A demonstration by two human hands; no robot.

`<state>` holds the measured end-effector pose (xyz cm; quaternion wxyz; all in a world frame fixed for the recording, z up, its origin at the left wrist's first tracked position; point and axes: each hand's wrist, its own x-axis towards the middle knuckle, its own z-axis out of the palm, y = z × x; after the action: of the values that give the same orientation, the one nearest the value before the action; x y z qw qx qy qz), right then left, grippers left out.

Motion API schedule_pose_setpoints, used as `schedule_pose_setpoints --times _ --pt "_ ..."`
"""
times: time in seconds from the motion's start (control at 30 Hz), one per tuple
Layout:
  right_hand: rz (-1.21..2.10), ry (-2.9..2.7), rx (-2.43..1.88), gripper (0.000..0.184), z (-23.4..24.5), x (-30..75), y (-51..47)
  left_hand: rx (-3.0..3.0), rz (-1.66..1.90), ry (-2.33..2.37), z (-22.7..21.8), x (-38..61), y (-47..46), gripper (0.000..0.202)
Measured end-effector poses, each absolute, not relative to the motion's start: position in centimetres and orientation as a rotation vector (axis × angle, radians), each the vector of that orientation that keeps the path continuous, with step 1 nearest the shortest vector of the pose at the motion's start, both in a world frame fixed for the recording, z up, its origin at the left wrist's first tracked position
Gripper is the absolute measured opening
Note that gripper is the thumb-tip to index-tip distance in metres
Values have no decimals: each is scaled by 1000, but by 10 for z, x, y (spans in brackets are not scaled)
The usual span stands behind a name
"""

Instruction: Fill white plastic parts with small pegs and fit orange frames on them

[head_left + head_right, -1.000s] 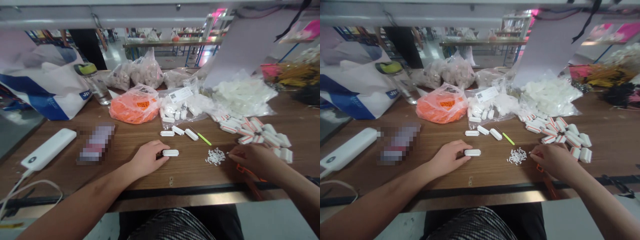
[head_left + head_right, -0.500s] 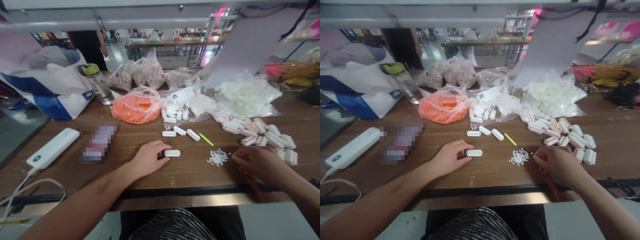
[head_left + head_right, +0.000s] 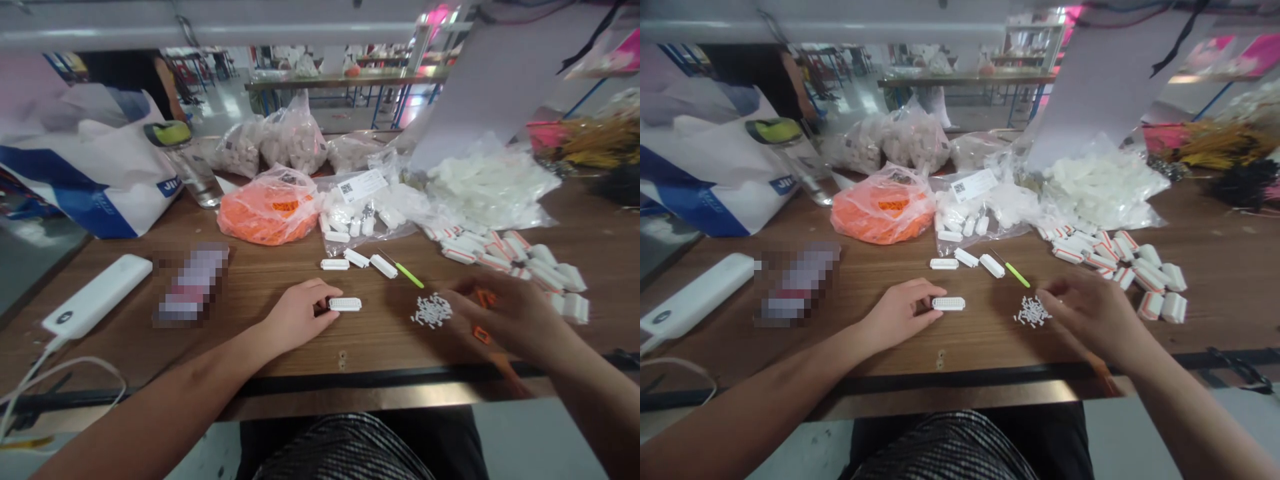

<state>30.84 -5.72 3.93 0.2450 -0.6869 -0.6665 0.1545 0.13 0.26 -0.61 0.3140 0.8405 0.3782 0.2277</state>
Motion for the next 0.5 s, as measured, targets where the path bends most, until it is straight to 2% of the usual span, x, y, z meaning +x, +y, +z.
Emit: schedule_pose_setpoints --times 0.2,0.37,0.5 --pt "559 -2083 -1356 15 36 227 -34 2191 557 1036 -4 0 0 28" --pt "733 -2110 -1307 14 20 202 -13 2213 553 1085 -3 2 0 15" --pt "767 -2120 -1309 14 13 202 -9 2226 544 1098 -4 4 0 13"
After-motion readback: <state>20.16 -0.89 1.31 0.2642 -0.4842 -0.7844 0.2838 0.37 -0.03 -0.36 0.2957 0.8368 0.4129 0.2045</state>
